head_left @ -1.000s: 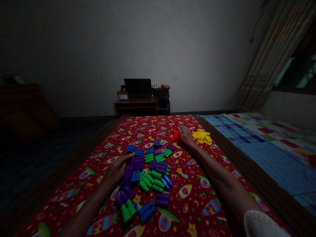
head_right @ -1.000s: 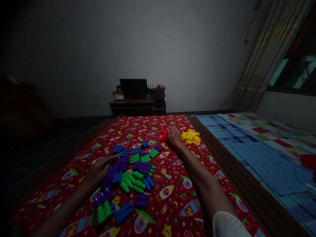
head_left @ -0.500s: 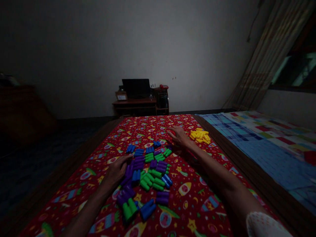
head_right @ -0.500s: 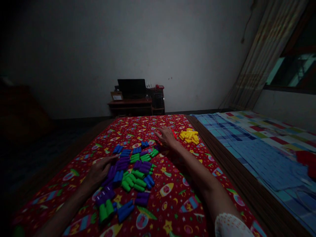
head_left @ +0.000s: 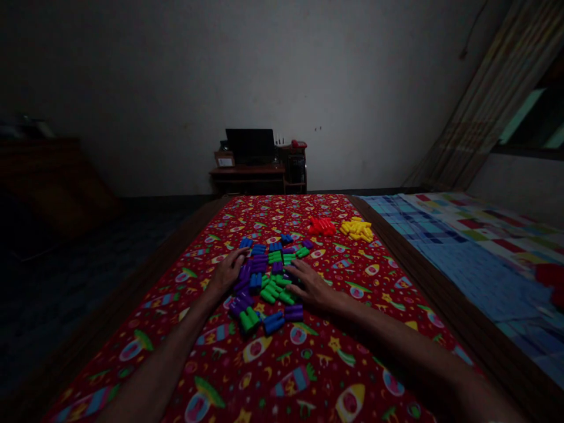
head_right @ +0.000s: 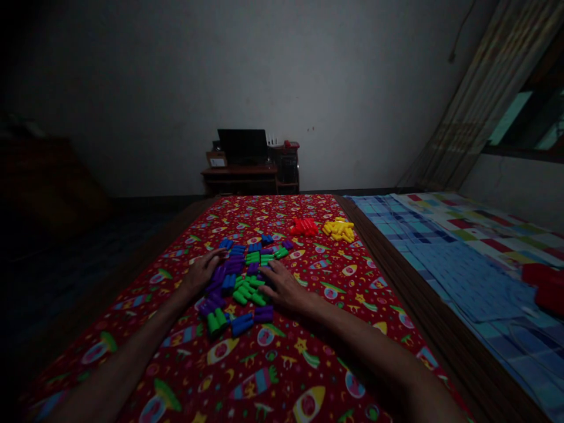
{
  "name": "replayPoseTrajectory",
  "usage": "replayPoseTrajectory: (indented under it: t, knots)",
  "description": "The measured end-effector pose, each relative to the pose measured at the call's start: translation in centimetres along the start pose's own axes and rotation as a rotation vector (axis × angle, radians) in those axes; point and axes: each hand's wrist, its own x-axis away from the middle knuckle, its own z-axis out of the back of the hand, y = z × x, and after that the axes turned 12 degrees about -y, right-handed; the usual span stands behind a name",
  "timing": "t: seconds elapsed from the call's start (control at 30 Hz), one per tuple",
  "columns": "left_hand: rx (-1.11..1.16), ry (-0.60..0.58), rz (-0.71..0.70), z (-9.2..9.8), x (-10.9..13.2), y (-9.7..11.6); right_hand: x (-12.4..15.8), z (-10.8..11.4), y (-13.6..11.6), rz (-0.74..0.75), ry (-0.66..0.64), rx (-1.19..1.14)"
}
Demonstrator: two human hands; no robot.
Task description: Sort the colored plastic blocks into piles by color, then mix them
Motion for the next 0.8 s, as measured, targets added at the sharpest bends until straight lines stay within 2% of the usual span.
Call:
replayPoseTrajectory:
  t: [0.1,0.2,0.27,0.37,0.43,0.5,0.6,0.7,0.8]
  knots:
    - [-0.006,-0.096,-0.036,-0.4,0.3,0.8,0.3,0.2,-0.3,0.032,0.059,-0.056]
    - [-0.058,-0.197,-0.067,-0.8,0.4,1.3,0.3,1.0,-0.3,-0.075,0.143,-0.153]
    - [-0.122,-0.178,-0.083,-0.9,0.5,1.8,0.3,1.5,0.1,-0.194,0.196,-0.254]
    - [-0.255,-0.06,-0.184,-1.2,1.2,3.3,0.3,2.0,1.3,-0.295,0.211,-0.384]
    - [-0.319,-0.084,-0.294,-1.6,2.0,5.0,0.6,2.4,2.2,-0.307,0.206,-0.384]
    - [-0.374,-0.208,-0.362,-2.0,3.0,6.9,0.9,2.9,2.6,-0.273,0.216,-0.296]
    - [-0.471,-0.335,-0.346,-2.3,4.3,8.8,1.4,3.6,2.4,-0.119,0.211,-0.074]
    - [-0.519,-0.376,-0.285,-2.2,4.7,8.9,1.5,3.4,1.6,0.056,0.069,0.105]
    - [-0.534,-0.432,-0.272,-2.1,4.5,8.2,1.3,2.6,1.0,0.065,-0.074,0.243]
